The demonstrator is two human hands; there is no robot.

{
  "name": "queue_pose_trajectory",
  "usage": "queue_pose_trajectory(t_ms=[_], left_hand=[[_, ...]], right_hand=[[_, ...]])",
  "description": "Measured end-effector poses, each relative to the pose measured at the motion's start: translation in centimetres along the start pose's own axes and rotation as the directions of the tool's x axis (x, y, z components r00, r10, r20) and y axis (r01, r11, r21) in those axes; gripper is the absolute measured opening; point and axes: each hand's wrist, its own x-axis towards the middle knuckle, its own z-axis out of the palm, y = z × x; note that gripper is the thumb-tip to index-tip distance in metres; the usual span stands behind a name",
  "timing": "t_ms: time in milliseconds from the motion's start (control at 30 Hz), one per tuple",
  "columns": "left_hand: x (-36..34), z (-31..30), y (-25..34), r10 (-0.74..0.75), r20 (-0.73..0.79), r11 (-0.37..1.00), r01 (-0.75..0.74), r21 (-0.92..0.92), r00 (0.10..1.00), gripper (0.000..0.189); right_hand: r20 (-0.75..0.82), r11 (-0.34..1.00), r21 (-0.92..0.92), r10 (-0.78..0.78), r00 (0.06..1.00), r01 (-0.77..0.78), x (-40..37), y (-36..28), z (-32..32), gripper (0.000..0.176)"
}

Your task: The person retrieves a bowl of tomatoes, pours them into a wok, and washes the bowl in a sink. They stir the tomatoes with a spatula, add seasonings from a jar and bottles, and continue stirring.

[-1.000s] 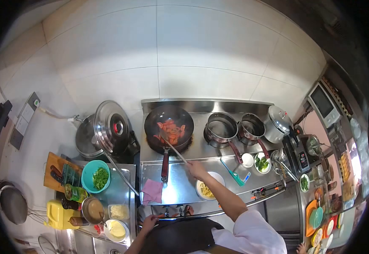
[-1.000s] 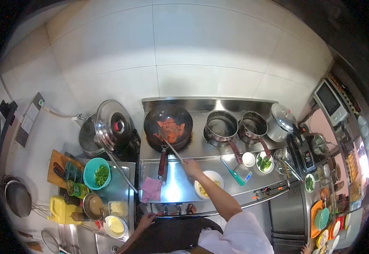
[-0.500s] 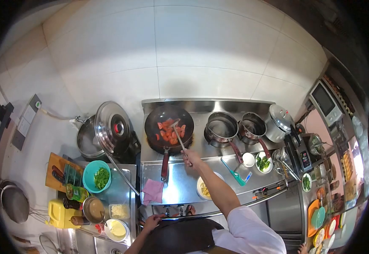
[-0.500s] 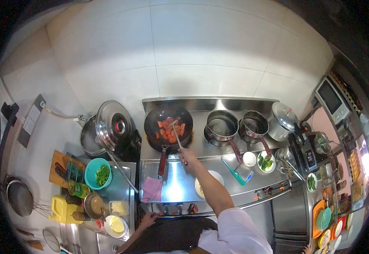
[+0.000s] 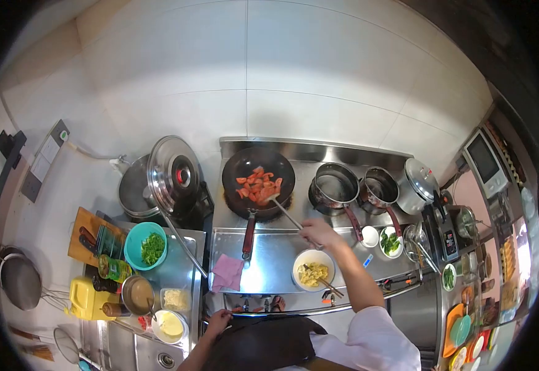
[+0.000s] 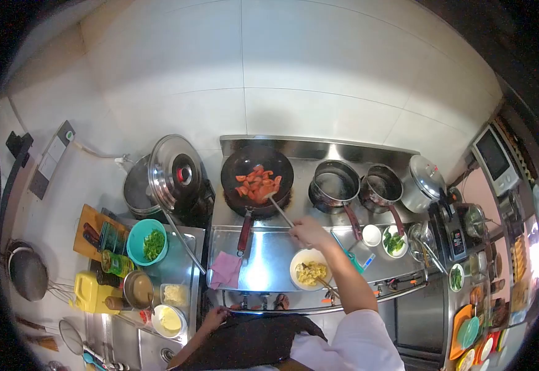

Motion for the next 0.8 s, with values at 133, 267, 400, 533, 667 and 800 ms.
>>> queue_pose_trajectory(t_ms=[133, 267, 400, 533, 667, 800], left_hand=[[0.2, 0.2, 0.1, -0.005, -0.019, 1.0, 0.005, -0.011, 1.0, 0.021], [0.5, 1.2, -0.2, 0.031, 0.023, 0.998, -0.033, 0.062, 0.999, 0.022], [0.4, 1.3, 1.6, 0.07, -0.038, 0.995, -0.067, 0.079, 0.997, 0.022], [-0.4, 1.2, 2.1, -0.024, -0.012, 1.0, 0.025, 0.006, 1.0, 0.023], [-0.5, 0.6, 0.9, 0.025, -0.016, 0.995, -0.023, 0.1, 1.0, 0.022], [0.1, 1.0, -1.6, 0.073, -0.033, 0.997, -0.072, 0.005, 0.997, 0.021]], right_hand=[[0.066, 0.897, -0.436, -0.042, 0.997, 0.066, 1.9, -1.2, -0.9, 0.014], [-0.042, 0.99, -0.14, -0.01, 0.999, 0.004, 6.4, 0.0, 2.7, 0.015], [-0.09, 0.995, 0.038, -0.089, 0.992, 0.092, 11.6, 2.2, 4.9, 0.014], [-0.117, 0.984, 0.053, -0.163, 0.98, 0.17, 13.4, 4.2, 6.8, 0.015], [0.07, 0.992, 0.027, -0.127, 0.989, 0.126, 12.4, 5.2, 5.3, 0.015], [0.001, 0.959, -0.283, -0.017, 1.0, 0.017, 5.7, -0.9, 1.4, 0.02]])
